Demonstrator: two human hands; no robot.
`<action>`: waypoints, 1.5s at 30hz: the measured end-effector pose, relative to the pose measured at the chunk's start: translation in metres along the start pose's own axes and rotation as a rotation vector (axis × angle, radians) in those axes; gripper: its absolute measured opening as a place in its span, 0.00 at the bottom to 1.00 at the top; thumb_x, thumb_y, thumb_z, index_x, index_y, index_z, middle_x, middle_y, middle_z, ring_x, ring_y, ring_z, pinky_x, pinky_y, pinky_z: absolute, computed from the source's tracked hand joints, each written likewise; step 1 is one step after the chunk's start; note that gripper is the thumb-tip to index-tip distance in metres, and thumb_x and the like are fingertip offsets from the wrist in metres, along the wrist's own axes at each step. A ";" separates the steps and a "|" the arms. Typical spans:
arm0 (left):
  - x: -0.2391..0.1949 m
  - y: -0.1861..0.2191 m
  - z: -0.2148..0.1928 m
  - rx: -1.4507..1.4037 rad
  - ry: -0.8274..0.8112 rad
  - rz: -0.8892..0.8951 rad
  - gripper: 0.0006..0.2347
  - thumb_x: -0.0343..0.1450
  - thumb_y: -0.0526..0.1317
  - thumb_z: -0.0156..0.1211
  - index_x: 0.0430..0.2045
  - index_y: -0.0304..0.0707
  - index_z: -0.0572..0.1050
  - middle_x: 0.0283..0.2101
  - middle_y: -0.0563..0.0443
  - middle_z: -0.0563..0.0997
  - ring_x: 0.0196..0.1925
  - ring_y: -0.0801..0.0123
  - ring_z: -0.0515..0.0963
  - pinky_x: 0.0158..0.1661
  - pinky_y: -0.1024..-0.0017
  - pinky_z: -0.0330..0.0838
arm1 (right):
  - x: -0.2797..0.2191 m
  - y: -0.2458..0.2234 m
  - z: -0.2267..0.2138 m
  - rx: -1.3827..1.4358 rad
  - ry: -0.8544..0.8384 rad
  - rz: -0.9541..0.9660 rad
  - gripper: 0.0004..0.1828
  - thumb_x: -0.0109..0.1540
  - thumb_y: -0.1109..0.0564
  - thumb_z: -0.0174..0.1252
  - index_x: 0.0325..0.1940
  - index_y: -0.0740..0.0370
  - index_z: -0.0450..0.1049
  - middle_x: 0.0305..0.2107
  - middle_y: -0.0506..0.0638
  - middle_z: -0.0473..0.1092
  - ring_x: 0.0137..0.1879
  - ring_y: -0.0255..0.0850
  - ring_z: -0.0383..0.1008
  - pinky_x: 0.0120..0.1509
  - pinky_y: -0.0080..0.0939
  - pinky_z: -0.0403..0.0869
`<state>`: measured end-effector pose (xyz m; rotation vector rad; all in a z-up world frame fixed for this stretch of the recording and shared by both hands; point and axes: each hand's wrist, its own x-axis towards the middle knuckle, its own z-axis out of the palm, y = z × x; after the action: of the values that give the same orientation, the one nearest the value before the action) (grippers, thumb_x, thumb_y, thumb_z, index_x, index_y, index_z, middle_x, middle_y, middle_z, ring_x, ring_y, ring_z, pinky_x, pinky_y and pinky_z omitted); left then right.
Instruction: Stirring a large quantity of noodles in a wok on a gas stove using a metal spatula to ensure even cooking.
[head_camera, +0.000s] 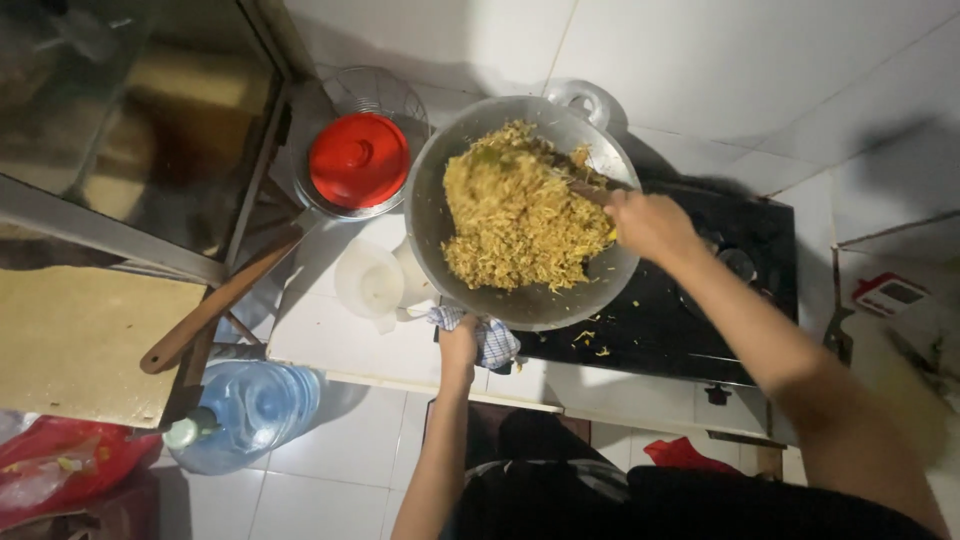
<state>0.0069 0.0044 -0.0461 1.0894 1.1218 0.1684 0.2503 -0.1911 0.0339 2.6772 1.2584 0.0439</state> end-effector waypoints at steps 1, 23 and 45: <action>0.004 -0.004 0.000 0.002 -0.005 0.003 0.31 0.59 0.38 0.59 0.58 0.18 0.68 0.57 0.23 0.73 0.64 0.40 0.70 0.60 0.47 0.64 | -0.010 -0.005 0.004 -0.001 0.002 0.005 0.16 0.68 0.51 0.45 0.44 0.65 0.72 0.29 0.62 0.76 0.31 0.59 0.81 0.36 0.56 0.79; 0.031 -0.028 0.002 -0.031 0.065 0.062 0.25 0.56 0.40 0.62 0.46 0.22 0.75 0.42 0.30 0.77 0.50 0.49 0.75 0.47 0.48 0.66 | -0.141 -0.197 0.064 0.652 0.377 0.410 0.35 0.67 0.58 0.52 0.78 0.55 0.53 0.32 0.66 0.72 0.29 0.67 0.77 0.28 0.59 0.78; 0.074 -0.055 -0.007 -0.052 0.090 0.093 0.15 0.57 0.38 0.62 0.35 0.31 0.76 0.30 0.44 0.74 0.33 0.61 0.74 0.29 0.60 0.66 | -0.173 -0.201 0.052 0.519 0.285 0.367 0.34 0.68 0.59 0.48 0.78 0.63 0.50 0.29 0.58 0.69 0.27 0.53 0.77 0.25 0.44 0.76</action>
<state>0.0154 0.0251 -0.1353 1.0965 1.1417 0.3211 -0.0079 -0.2057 -0.0439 3.4300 0.9167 0.1757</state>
